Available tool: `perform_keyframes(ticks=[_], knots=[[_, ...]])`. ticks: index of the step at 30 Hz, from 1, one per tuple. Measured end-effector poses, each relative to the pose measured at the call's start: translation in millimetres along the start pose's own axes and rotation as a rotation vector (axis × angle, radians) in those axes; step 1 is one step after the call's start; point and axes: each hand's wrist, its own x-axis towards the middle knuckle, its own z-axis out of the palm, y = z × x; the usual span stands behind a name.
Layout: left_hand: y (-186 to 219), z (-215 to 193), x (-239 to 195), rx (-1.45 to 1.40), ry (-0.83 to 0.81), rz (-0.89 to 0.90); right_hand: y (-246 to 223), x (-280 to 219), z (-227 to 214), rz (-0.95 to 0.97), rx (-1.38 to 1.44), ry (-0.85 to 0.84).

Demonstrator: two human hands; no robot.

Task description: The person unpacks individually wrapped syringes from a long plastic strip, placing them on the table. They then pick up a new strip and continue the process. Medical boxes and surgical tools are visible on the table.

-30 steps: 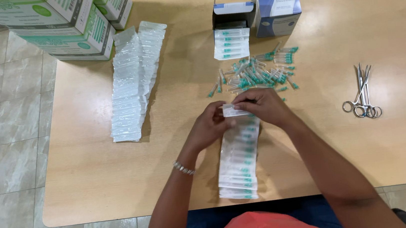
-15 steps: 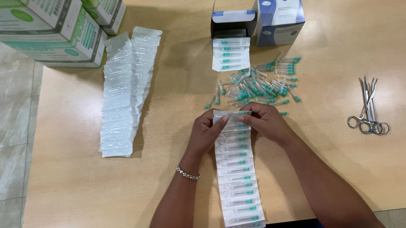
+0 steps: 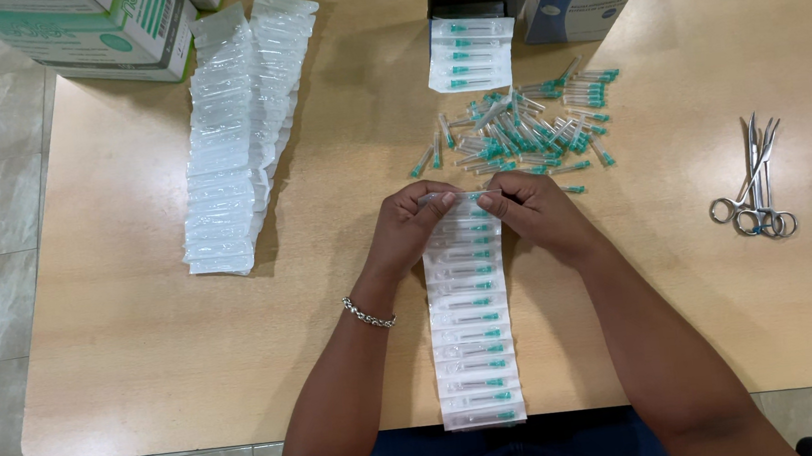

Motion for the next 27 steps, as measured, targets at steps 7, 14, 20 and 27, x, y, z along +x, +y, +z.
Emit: perform_keyframes(ticks=[7, 14, 20, 27], knots=[[4.9, 2.0, -4.9, 0.034, -0.087, -0.032, 6.7, 2.2, 5.4, 0.003, 0.008, -0.027], [-7.8, 0.7, 0.5, 0.238, 0.022, 0.012, 8.9, 7.6, 12.1, -0.085, -0.172, 0.066], [-10.1, 8.4, -4.7, 0.397, 0.112, 0.024, 15.3, 7.5, 20.6, -0.174, -0.419, 0.152], [3.7, 8.5, -7.4, 0.275, 0.138, 0.0, 36.7, 8.4, 11.4, -0.336, -0.345, 0.222]])
